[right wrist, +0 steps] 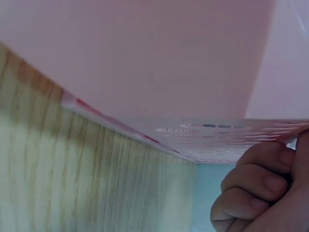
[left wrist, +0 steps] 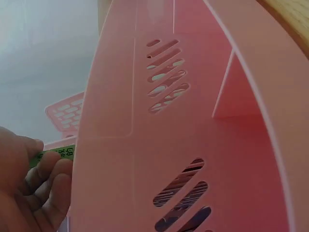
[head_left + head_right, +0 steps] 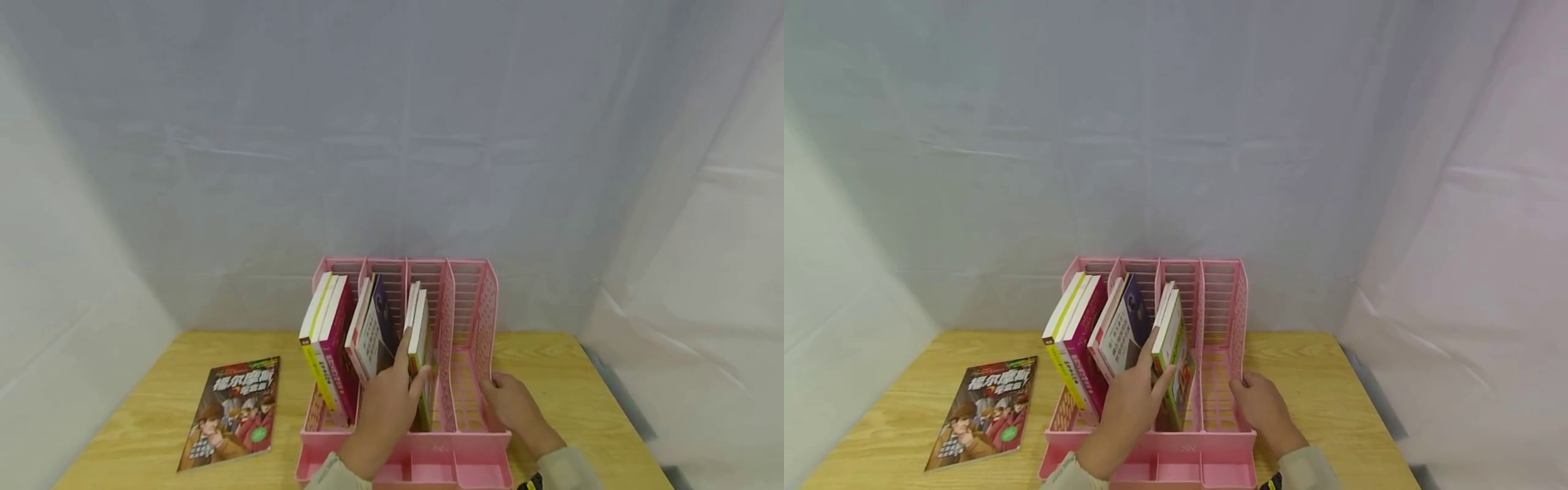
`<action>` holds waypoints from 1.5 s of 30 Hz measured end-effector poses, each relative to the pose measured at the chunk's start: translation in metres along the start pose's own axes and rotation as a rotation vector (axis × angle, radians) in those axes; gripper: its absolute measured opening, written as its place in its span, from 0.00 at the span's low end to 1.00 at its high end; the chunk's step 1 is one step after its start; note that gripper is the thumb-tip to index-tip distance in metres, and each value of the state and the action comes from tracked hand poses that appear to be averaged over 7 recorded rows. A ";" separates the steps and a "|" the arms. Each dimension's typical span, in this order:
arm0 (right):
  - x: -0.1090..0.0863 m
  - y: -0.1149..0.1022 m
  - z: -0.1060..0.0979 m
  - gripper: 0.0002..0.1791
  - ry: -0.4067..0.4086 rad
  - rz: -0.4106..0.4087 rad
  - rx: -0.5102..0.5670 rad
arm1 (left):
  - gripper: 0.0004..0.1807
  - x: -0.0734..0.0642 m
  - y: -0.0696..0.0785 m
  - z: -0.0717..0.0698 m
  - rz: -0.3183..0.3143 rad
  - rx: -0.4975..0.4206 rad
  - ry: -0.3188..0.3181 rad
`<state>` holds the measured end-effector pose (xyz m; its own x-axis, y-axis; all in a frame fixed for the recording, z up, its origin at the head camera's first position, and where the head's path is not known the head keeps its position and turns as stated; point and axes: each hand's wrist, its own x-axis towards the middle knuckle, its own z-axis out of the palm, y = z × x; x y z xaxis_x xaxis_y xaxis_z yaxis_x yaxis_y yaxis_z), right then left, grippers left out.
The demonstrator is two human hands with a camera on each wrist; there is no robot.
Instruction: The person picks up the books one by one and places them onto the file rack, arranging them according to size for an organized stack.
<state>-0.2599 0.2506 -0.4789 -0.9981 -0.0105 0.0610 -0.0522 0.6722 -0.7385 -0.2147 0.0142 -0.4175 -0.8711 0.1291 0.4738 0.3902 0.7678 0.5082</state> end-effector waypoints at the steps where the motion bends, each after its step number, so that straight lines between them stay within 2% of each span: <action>1: 0.000 0.001 0.001 0.23 -0.002 0.007 0.010 | 0.41 0.000 0.000 0.000 -0.004 -0.015 -0.006; 3: 0.000 0.003 0.002 0.23 -0.008 0.020 0.029 | 0.43 -0.003 -0.001 0.000 -0.021 -0.058 -0.008; 5: 0.000 0.004 0.003 0.24 -0.011 0.025 0.040 | 0.39 -0.007 -0.001 -0.002 -0.036 -0.126 -0.003; 8: -0.001 0.005 0.005 0.24 -0.019 0.034 0.064 | 0.18 -0.016 -0.002 -0.009 -0.005 -0.196 -0.005; 10: -0.002 0.005 0.006 0.24 -0.018 0.032 0.071 | 0.11 -0.021 -0.003 -0.013 0.020 -0.235 -0.046; 13: -0.003 0.004 0.006 0.24 -0.015 0.027 0.063 | 0.14 -0.023 -0.004 -0.019 0.032 -0.265 -0.148; 17: -0.003 0.003 0.005 0.24 -0.017 0.027 0.050 | 0.09 -0.020 -0.006 -0.020 -0.008 -0.261 -0.240; 18: -0.003 0.002 0.006 0.24 -0.019 0.027 0.052 | 0.11 -0.019 -0.007 -0.019 -0.020 -0.255 -0.260; 23: -0.002 0.001 0.007 0.23 -0.019 0.021 0.063 | 0.31 -0.021 -0.011 -0.010 -0.060 -0.204 -0.372; 27: -0.002 -0.001 0.005 0.23 -0.026 0.012 0.064 | 0.36 -0.023 -0.015 -0.008 -0.036 -0.196 -0.403; 30: -0.002 -0.002 0.004 0.23 -0.026 0.010 0.062 | 0.36 -0.023 -0.013 -0.017 -0.007 -0.197 -0.460; 32: -0.003 -0.002 0.003 0.23 -0.030 0.012 0.067 | 0.33 -0.023 -0.010 -0.032 0.005 -0.186 -0.486; 34: -0.003 -0.002 0.003 0.24 -0.038 0.019 0.077 | 0.29 -0.023 -0.009 -0.053 0.018 -0.184 -0.475; 36: -0.003 -0.002 0.003 0.24 -0.040 0.026 0.082 | 0.20 -0.023 -0.010 -0.078 0.031 -0.214 -0.428; 38: -0.003 -0.002 0.003 0.24 -0.033 0.026 0.071 | 0.10 -0.023 -0.015 -0.105 0.019 -0.252 -0.364; 40: -0.003 -0.001 0.003 0.23 -0.022 0.027 0.059 | 0.04 -0.025 -0.024 -0.131 -0.003 -0.301 -0.266; 41: -0.003 -0.001 0.002 0.23 -0.017 0.031 0.057 | 0.05 -0.027 -0.031 -0.143 -0.018 -0.306 -0.205; 43: -0.003 0.000 0.002 0.23 -0.014 0.037 0.061 | 0.08 -0.031 -0.048 -0.164 -0.081 -0.254 -0.079; 45: -0.002 0.000 0.001 0.23 -0.018 0.036 0.066 | 0.12 -0.034 -0.069 -0.182 -0.144 -0.161 -0.006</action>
<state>-0.2576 0.2501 -0.4799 -0.9998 -0.0008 0.0220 -0.0177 0.6221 -0.7827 -0.1577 -0.1574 -0.3379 -0.9230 0.0292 0.3837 0.3035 0.6682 0.6793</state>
